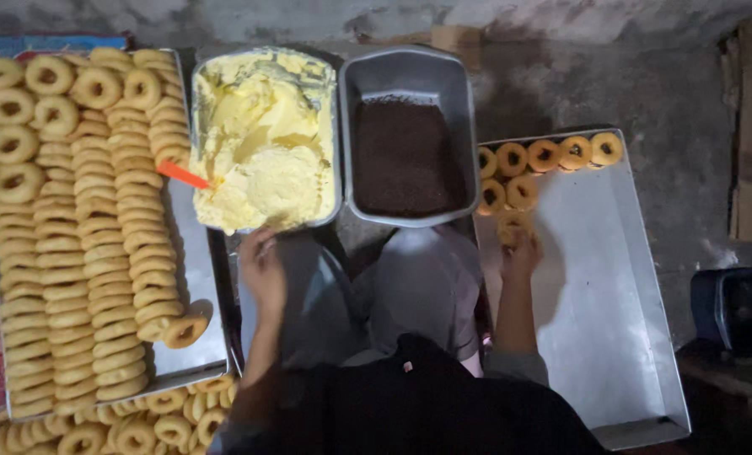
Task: The person picks plain donuts from a tray, fills the center with a yellow cream using a small spatula, dips the filled donut into a dark liquid, and places it on a separate tray. The process is repeated for multiple donuts.
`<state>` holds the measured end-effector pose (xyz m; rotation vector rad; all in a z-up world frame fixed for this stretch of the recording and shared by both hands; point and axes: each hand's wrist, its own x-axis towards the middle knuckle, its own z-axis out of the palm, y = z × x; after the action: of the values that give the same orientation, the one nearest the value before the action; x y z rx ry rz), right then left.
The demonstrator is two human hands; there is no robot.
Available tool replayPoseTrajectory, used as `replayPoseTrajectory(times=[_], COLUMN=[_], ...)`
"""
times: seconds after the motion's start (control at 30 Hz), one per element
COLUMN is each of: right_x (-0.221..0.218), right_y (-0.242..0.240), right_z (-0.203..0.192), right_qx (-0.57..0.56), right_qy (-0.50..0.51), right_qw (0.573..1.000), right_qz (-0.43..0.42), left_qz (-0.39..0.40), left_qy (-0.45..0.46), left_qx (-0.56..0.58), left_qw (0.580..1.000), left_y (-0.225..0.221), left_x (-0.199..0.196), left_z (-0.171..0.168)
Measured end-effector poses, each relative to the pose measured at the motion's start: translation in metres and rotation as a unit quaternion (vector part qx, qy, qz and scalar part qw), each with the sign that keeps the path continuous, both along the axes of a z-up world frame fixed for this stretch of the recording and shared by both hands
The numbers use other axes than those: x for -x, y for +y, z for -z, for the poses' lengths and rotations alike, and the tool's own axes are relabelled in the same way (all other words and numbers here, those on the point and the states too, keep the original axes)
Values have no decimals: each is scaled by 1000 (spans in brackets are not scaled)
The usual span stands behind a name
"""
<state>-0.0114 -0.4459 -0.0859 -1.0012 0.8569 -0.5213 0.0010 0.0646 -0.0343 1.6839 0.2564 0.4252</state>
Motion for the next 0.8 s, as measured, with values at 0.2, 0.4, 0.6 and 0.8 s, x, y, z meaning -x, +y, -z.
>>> replayPoseTrajectory(times=[0.2, 0.4, 0.6, 0.8], right_x=[-15, -27, -11, 6], right_y=[27, 44, 98, 241], right_z=[-13, -27, -31, -39], right_qx=[149, 393, 661, 458], right_qy=[257, 365, 153, -141], right_qw=[950, 844, 729, 853], right_qz=[-95, -25, 91, -206], left_qz=[-406, -475, -449, -478], left_qy=[75, 140, 417, 57], left_qx=[-29, -138, -154, -19], left_qw=[910, 858, 775, 876], left_y=[112, 160, 183, 160], left_x=[109, 102, 61, 94], left_z=[63, 66, 62, 67])
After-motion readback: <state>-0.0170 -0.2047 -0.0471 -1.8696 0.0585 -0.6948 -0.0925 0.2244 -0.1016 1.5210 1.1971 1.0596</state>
